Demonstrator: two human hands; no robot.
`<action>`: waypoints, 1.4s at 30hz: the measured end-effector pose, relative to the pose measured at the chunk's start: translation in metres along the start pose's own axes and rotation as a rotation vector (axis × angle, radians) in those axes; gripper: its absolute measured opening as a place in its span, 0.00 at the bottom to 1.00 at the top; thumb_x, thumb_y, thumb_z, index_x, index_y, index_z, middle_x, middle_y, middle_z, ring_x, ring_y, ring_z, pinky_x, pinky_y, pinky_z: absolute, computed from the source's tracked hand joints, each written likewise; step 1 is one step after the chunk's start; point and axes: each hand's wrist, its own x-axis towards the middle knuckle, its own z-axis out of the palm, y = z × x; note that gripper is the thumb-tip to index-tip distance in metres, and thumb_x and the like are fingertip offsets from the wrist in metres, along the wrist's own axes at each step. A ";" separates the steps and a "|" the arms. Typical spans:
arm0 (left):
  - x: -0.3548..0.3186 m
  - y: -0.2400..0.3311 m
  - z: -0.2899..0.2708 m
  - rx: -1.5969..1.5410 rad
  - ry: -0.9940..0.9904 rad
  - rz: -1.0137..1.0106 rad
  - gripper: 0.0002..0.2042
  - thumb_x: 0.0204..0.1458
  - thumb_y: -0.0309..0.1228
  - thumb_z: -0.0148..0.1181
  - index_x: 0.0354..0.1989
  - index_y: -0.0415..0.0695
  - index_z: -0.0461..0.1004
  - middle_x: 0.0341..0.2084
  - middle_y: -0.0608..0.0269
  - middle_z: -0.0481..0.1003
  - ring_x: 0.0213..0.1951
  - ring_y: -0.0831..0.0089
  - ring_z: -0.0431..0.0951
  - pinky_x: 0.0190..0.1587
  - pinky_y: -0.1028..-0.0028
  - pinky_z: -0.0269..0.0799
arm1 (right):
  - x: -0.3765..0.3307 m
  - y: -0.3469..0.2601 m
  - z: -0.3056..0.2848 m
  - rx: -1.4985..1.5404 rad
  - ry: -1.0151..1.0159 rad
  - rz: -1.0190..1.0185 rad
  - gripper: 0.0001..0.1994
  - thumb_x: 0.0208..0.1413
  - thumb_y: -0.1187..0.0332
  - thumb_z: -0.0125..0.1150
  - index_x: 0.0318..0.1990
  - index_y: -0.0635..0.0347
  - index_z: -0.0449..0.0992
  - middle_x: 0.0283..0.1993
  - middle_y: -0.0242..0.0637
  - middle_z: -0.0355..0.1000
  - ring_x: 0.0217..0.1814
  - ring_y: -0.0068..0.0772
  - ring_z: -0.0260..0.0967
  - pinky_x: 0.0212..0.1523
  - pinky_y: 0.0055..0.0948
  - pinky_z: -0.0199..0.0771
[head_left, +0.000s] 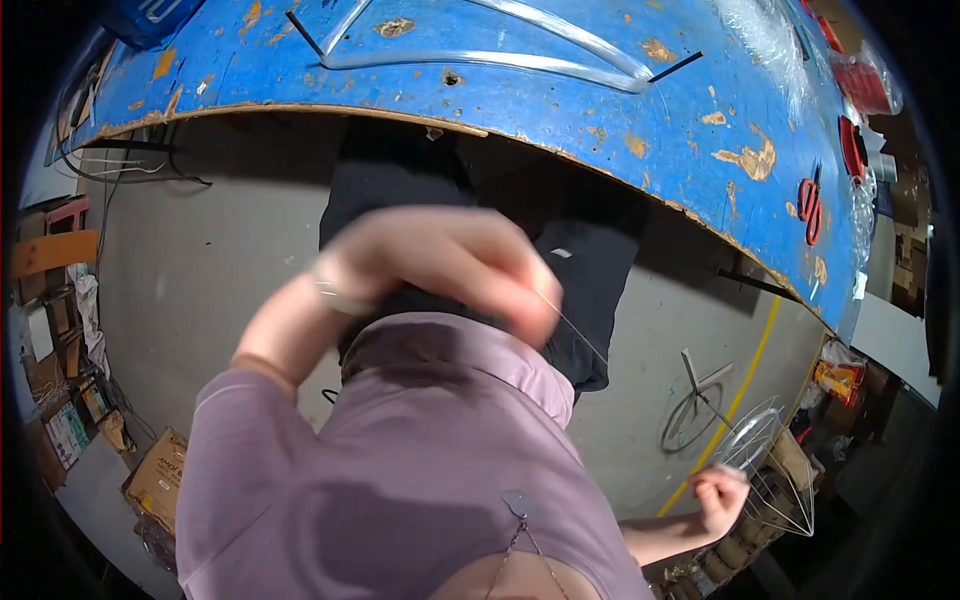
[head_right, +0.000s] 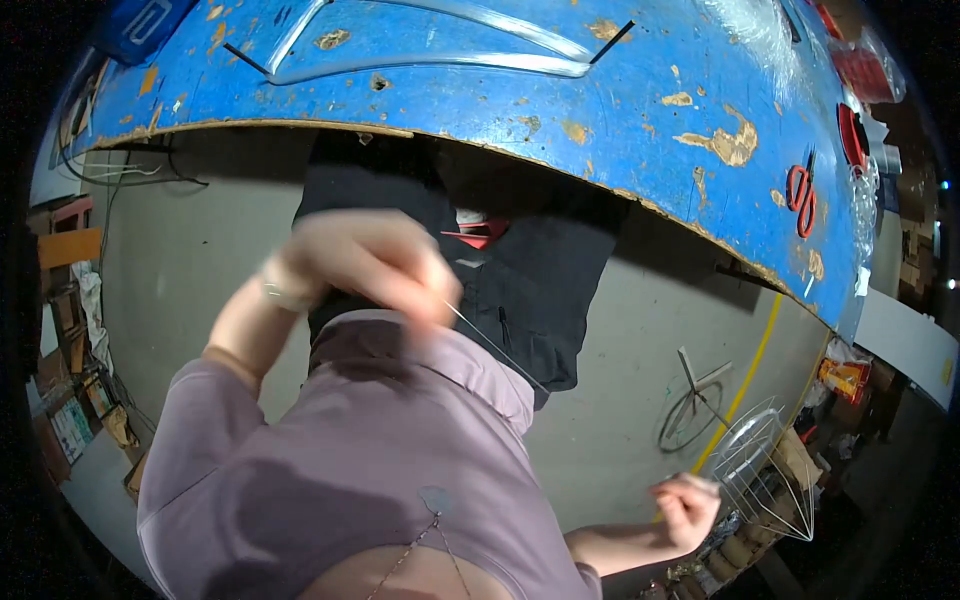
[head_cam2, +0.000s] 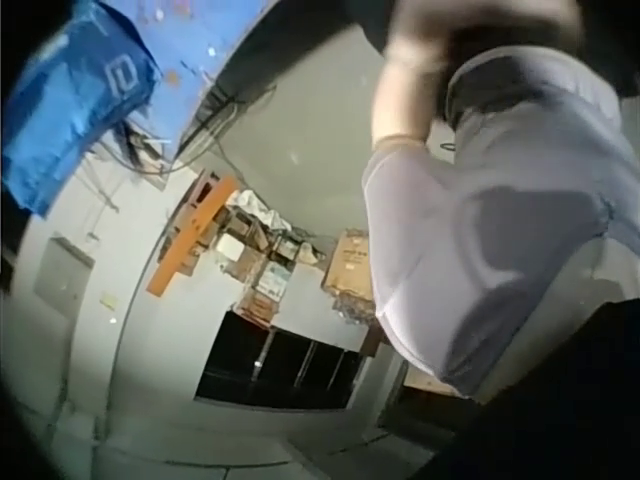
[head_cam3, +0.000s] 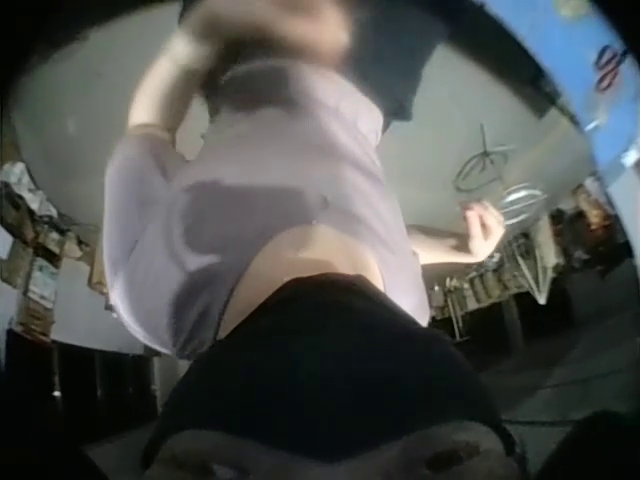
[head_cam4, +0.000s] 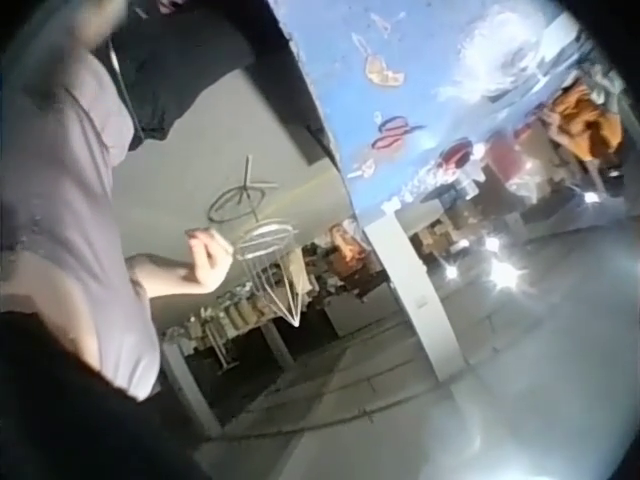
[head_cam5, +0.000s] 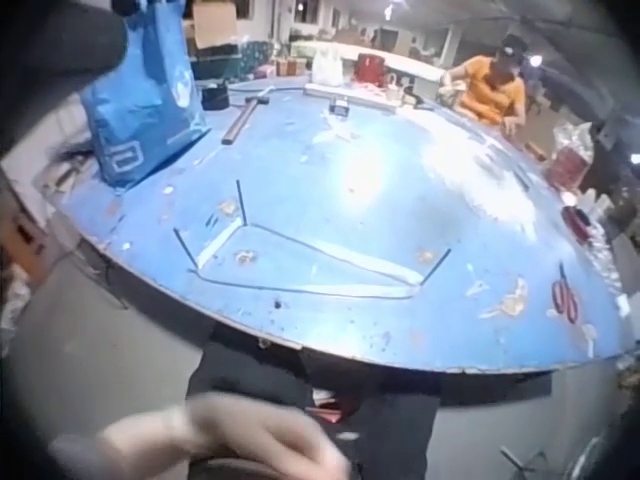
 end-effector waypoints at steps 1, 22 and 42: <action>-0.032 0.015 -0.009 0.031 0.220 -0.072 0.12 0.48 0.34 0.52 0.24 0.36 0.73 0.20 0.63 0.72 0.25 0.79 0.71 0.29 0.80 0.65 | 0.014 -0.002 -0.009 -0.069 -0.014 -0.032 0.12 0.46 0.64 0.57 0.20 0.66 0.72 0.17 0.35 0.68 0.15 0.23 0.61 0.14 0.21 0.55; -0.088 0.094 -0.117 1.558 1.298 -0.010 0.12 0.47 0.30 0.56 0.37 0.35 0.71 0.24 0.64 0.72 0.28 0.76 0.71 0.30 0.80 0.64 | 0.374 -0.022 -0.022 -0.472 0.226 0.073 0.20 0.46 0.52 0.58 0.20 0.63 0.73 0.16 0.24 0.60 0.20 0.15 0.53 0.20 0.17 0.50; 0.129 -0.025 0.079 0.429 -0.523 0.046 0.14 0.49 0.35 0.47 0.24 0.37 0.72 0.20 0.60 0.73 0.25 0.71 0.71 0.28 0.72 0.64 | 0.030 0.010 0.022 0.087 -0.093 0.134 0.09 0.46 0.69 0.58 0.23 0.67 0.73 0.18 0.35 0.68 0.18 0.22 0.62 0.18 0.21 0.58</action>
